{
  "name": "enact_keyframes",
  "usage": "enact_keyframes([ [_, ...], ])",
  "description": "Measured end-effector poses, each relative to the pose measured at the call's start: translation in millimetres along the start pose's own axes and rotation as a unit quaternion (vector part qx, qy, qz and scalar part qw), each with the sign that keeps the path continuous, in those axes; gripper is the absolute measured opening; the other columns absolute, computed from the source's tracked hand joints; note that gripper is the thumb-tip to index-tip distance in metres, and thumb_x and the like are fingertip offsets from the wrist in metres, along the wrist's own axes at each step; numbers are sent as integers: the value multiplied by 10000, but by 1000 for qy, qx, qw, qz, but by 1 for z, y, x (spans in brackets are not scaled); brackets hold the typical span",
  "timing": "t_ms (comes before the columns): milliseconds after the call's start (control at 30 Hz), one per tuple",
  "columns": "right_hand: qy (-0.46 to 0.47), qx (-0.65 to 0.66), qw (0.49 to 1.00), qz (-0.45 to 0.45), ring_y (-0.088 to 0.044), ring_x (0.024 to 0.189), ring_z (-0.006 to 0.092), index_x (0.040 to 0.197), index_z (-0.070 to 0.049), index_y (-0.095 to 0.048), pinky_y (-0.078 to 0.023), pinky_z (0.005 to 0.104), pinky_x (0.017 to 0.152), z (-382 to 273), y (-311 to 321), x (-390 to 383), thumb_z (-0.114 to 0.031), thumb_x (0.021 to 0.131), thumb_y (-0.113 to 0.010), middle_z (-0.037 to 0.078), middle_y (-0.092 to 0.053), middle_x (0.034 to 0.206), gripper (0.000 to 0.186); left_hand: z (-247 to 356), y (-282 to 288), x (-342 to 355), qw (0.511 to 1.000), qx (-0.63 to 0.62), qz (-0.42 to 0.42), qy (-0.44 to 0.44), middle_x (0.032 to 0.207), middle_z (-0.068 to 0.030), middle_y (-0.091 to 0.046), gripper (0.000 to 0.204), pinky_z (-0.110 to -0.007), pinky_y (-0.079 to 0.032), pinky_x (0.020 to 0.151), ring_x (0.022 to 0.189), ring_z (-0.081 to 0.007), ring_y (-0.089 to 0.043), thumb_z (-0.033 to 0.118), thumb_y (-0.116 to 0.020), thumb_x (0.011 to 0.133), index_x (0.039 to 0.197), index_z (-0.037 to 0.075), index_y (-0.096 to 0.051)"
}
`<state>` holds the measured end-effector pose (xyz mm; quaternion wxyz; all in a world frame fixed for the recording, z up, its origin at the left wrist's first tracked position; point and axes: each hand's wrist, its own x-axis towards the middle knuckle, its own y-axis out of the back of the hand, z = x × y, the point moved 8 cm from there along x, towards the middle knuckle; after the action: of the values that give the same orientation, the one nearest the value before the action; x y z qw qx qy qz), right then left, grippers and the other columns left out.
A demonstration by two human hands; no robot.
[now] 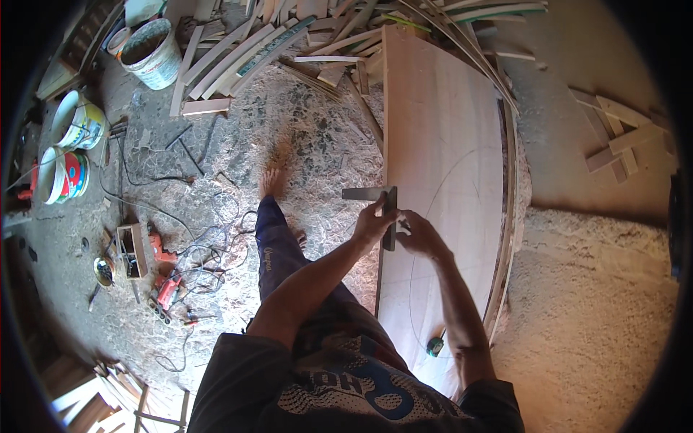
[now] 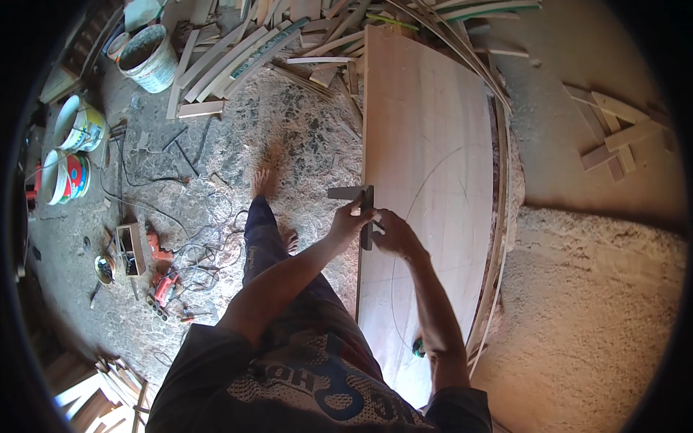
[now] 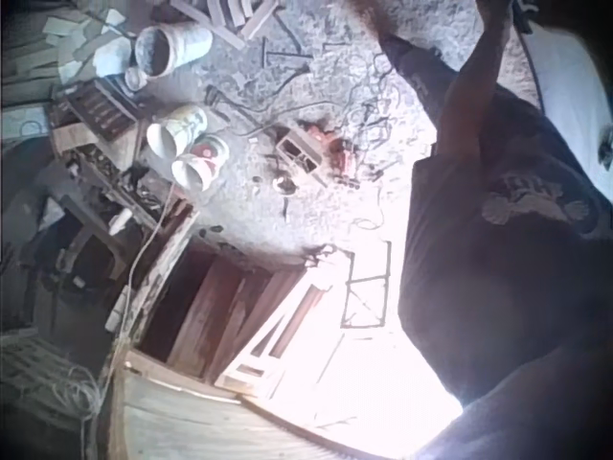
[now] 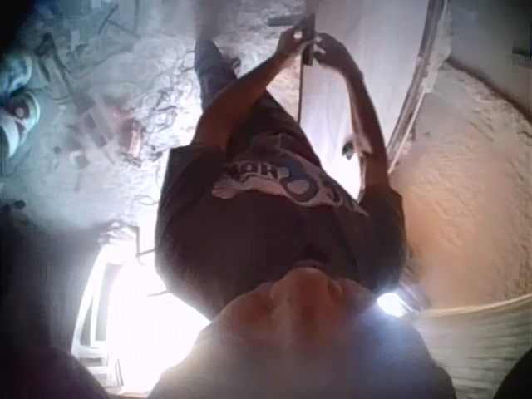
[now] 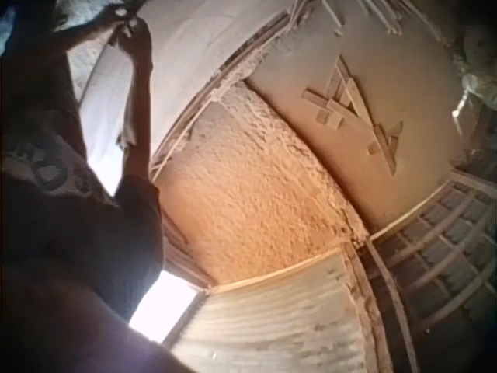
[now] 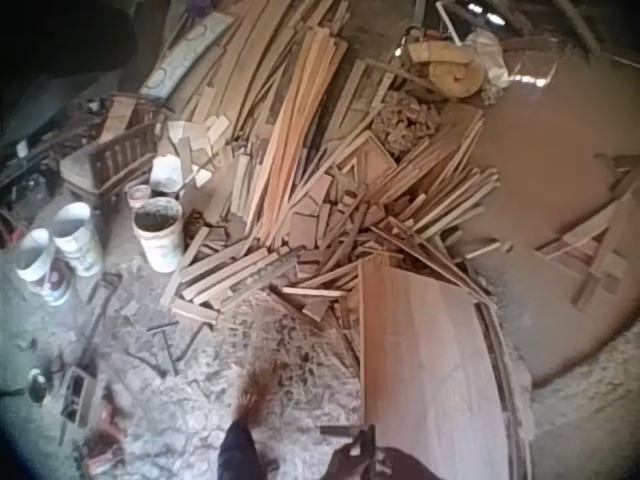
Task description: The person marks lines on a large wooden board using a square, a pencil, and a tape measure, then handles a large wooden panel.
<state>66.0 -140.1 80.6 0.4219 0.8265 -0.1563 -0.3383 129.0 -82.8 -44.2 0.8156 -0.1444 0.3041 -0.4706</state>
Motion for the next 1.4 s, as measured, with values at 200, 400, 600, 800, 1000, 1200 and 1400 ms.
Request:
enact_keyframes([
  [200,-83,83,982,148,-619,916,505,1103,-26,-479,-515,527,721,15,-48,-28,-168,899,-599,275,-652,911,276,2,-12,-23,997,-47,-18,50,1166,-108,-659,830,-255,-515,826,970,-111,-624,336,-760,847,1464,-60,-371],
  [400,-82,88,982,149,-630,881,486,1085,-63,-470,-494,557,700,22,-93,-104,-126,912,-567,262,-651,914,208,-43,-12,-98,996,72,13,59,1202,-162,-655,823,-263,-509,856,999,-140,-624,368,-738,862,1466,-52,-368],
  [600,-127,99,974,158,-635,832,481,1085,-74,-495,-499,534,647,24,-147,-213,-134,926,-561,239,-652,928,182,-92,-27,-197,984,73,-57,149,1255,-139,-617,850,-276,-511,849,1022,-135,-618,330,-690,900,1510,-61,-247],
  [800,-125,125,964,197,-641,841,468,1045,-42,-545,-511,475,666,33,-167,-250,-170,957,-549,237,-653,918,155,-102,-34,-229,982,132,-54,123,1165,-166,-645,864,-267,-512,837,1000,-164,-628,308,-703,891,1514,-64,-234],
  [1000,-90,124,966,208,-662,853,438,1091,-42,-554,-527,450,692,35,-170,-246,-145,959,-556,229,-667,947,168,-119,-31,-226,991,80,-38,96,1139,-172,-655,865,-258,-509,792,971,-151,-609,322,-705,893,1523,-40,-236],
  [1200,-63,134,966,210,-676,854,411,1110,-32,-548,-530,424,686,37,-172,-249,-120,970,-539,221,-671,940,165,-117,-31,-229,989,105,-30,98,1229,-216,-644,863,-299,-513,915,1100,-232,-642,407,-731,842,1480,-34,-351],
  [1400,-61,167,962,207,-625,829,486,1057,-37,-515,-508,503,658,30,-170,-245,-108,944,-526,258,-635,890,134,-119,-29,-229,991,92,-40,92,1274,-180,-604,878,-262,-478,928,1124,-153,-575,346,-711,887,1519,-45,-243],
])
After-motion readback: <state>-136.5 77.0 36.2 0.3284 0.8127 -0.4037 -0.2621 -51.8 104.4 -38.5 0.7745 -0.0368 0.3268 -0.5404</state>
